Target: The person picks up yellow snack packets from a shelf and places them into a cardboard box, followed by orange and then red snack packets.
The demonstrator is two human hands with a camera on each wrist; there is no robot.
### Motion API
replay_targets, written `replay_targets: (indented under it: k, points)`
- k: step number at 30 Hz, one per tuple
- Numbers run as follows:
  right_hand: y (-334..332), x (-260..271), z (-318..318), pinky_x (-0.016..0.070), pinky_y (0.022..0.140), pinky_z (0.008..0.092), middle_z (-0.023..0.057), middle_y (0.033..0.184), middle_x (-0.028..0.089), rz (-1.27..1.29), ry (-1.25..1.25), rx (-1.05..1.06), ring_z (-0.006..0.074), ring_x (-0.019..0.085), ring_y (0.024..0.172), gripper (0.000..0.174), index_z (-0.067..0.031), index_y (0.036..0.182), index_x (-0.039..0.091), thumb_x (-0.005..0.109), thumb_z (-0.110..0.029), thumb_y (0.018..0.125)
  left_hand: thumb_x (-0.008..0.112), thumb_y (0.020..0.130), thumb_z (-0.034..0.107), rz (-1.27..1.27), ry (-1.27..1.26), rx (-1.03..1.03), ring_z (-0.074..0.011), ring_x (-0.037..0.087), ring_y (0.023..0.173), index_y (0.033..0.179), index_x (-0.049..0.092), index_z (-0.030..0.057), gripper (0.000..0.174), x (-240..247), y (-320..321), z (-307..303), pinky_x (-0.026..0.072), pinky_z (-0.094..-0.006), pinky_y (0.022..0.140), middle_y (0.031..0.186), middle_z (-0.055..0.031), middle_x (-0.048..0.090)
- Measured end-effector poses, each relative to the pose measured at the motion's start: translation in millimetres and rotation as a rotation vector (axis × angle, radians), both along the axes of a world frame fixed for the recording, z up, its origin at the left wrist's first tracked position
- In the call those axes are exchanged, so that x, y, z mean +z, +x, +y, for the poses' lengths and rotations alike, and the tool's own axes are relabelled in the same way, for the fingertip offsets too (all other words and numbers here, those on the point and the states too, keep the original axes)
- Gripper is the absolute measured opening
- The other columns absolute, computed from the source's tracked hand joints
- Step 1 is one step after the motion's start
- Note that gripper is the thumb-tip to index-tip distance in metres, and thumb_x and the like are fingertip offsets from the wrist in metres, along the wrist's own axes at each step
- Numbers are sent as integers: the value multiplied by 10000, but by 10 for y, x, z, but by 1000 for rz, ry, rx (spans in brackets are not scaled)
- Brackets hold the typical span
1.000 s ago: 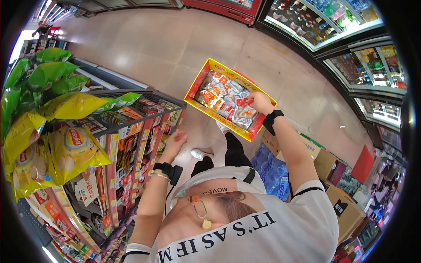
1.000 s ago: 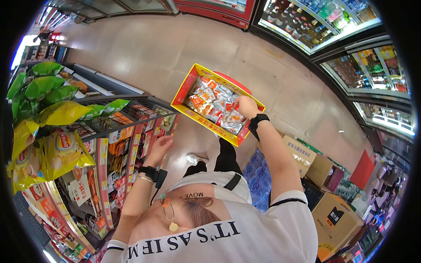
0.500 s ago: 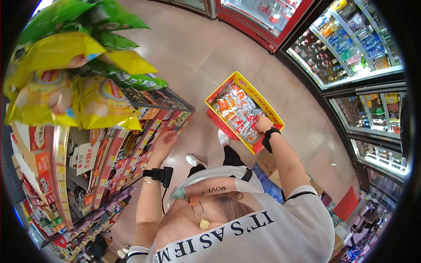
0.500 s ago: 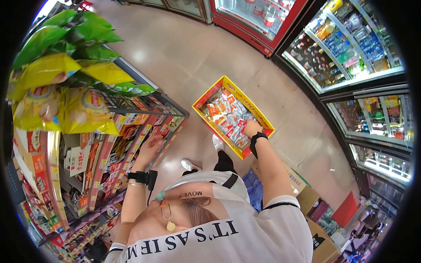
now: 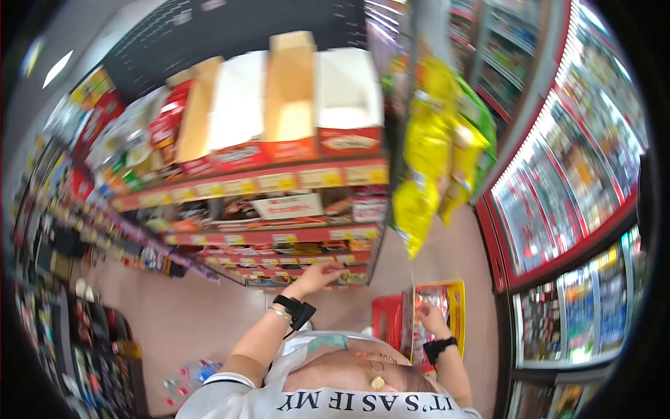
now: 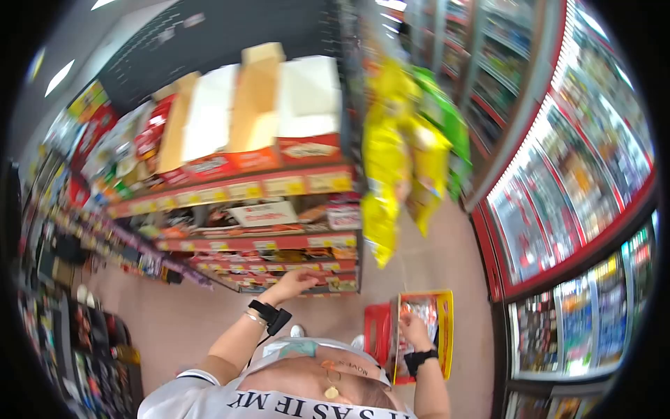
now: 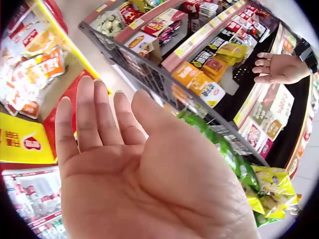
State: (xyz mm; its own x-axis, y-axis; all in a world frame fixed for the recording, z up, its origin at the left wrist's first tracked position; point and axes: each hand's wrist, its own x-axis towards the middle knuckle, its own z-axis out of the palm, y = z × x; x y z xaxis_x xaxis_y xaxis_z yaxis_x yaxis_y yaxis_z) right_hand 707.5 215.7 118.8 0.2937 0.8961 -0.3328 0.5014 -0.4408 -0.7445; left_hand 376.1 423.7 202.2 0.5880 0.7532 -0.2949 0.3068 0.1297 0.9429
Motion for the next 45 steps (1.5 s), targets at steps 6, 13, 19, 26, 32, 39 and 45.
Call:
replay_targets:
  k: [6, 13, 19, 26, 32, 39, 45]
  points:
    - [-364, -26, 611, 499, 747, 348, 159, 904, 655, -7, 7, 303, 272, 638, 833, 307, -15, 1032, 604, 634, -196, 786, 592, 877, 172, 54, 69, 243, -137, 598, 924, 1144, 575, 32, 302, 241, -584, -97, 480, -272, 774, 990, -74, 646]
    - [-1075, 201, 1096, 492, 749, 355, 156, 888, 653, -107, -40, 504, 284, 631, 842, 304, -29, 1009, 609, 657, -227, 784, 591, 880, 201, 12, 0, 353, -127, 586, 973, 1179, 551, 37, 343, 359, -1556, -86, 471, -255, 789, 1075, -66, 617]
    - [-1811, 529, 1362, 499, 719, 320, 126, 886, 653, 69, -44, 581, 218, 628, 816, 236, -6, 1008, 607, 628, -134, 811, 627, 852, 117, -194, 76, 315, -137, 585, 972, 1192, 530, 29, 364, 1040, -2222, 54, 488, -287, 840, 1098, -60, 597]
    - [-2832, 2254, 1750, 505, 710, 307, 130, 894, 644, 11, 635, 472, 225, 639, 808, 201, -1, 1015, 602, 598, -42, 818, 651, 825, 107, -237, 663, 175, -132, 567, 979, 1086, 591, 27, 280, 2265, -2609, 299, 450, -283, 880, 1066, -43, 596]
    - [-3414, 3753, 2053, 494, 741, 337, 155, 934, 619, -256, 1220, 482, 291, 619, 835, 213, 12, 974, 596, 585, 43, 763, 642, 758, 13, -198, 1264, 204, -258, 582, 973, 967, 613, 18, 211, 2988, -2734, 537, 452, -342, 849, 1000, -106, 619]
    - [-3725, 4445, 2851, 442, 851, 375, 165, 1055, 572, -504, 1281, 386, 329, 540, 1001, 342, -10, 1104, 546, 611, -43, 771, 617, 744, -47, -158, 1505, 299, -271, 603, 909, 971, 618, 34, 241, 3398, -2802, 745, 490, -330, 763, 982, -105, 608]
    - [-4020, 4427, 3183, 392, 933, 387, 158, 1173, 526, -686, 1179, 443, 319, 480, 1114, 445, -20, 1178, 512, 648, -124, 768, 574, 779, -59, -173, 1423, 292, -184, 593, 926, 1058, 601, 47, 300, 3456, -2839, 893, 491, -266, 708, 1078, -85, 573]
